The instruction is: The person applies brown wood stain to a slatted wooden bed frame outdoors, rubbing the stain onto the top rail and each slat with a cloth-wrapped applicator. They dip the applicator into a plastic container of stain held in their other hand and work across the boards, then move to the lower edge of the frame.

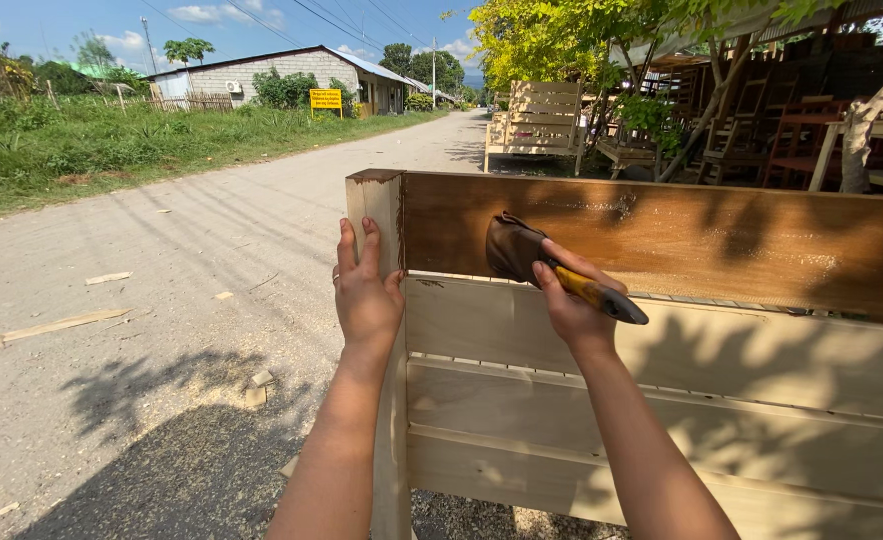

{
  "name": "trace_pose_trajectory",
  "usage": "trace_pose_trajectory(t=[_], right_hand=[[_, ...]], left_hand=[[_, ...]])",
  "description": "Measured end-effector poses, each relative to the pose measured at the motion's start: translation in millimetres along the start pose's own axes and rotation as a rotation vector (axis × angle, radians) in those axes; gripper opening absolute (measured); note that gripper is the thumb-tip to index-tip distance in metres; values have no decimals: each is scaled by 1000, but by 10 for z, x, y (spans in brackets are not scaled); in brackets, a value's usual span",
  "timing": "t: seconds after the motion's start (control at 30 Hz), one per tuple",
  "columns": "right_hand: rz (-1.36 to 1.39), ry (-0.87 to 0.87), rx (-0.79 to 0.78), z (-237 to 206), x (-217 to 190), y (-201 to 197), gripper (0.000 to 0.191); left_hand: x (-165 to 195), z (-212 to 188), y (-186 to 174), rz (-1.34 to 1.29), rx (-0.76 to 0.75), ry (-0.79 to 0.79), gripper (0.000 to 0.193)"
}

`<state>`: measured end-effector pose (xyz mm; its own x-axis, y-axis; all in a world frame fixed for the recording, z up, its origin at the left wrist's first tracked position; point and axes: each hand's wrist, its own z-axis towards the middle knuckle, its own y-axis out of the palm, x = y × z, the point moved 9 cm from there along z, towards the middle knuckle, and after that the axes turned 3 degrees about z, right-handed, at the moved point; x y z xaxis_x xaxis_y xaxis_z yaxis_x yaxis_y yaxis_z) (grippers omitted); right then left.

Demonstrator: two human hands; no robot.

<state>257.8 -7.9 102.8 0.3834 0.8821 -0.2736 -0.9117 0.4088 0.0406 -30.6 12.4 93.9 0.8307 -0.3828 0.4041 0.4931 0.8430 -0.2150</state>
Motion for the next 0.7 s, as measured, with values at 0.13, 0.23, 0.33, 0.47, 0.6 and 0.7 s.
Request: trace_pose_trajectory(t=[0.13, 0.23, 0.33, 0.47, 0.6, 0.7], right_hand=[[-82, -28, 228, -193, 13, -1270, 26], [-474, -267, 364, -386, -302, -1409, 23], [-785, -291, 312, -553, -438, -529, 35], [-539, -359, 36, -716, -701, 898, 46], [-104, -195, 44, -490, -615, 800, 32], [173, 117, 166, -316, -105, -119, 25]], left_hand=[[-3, -32, -6, -32, 2, 5, 87], [-25, -36, 34, 20, -16, -14, 89], [-115, -40, 117, 5, -79, -76, 88], [-116, -31, 92, -10, -17, 11, 89], [-123, -42, 93, -2, 20, 61, 89], [-141, -44, 134, -16, 1, 19, 87]])
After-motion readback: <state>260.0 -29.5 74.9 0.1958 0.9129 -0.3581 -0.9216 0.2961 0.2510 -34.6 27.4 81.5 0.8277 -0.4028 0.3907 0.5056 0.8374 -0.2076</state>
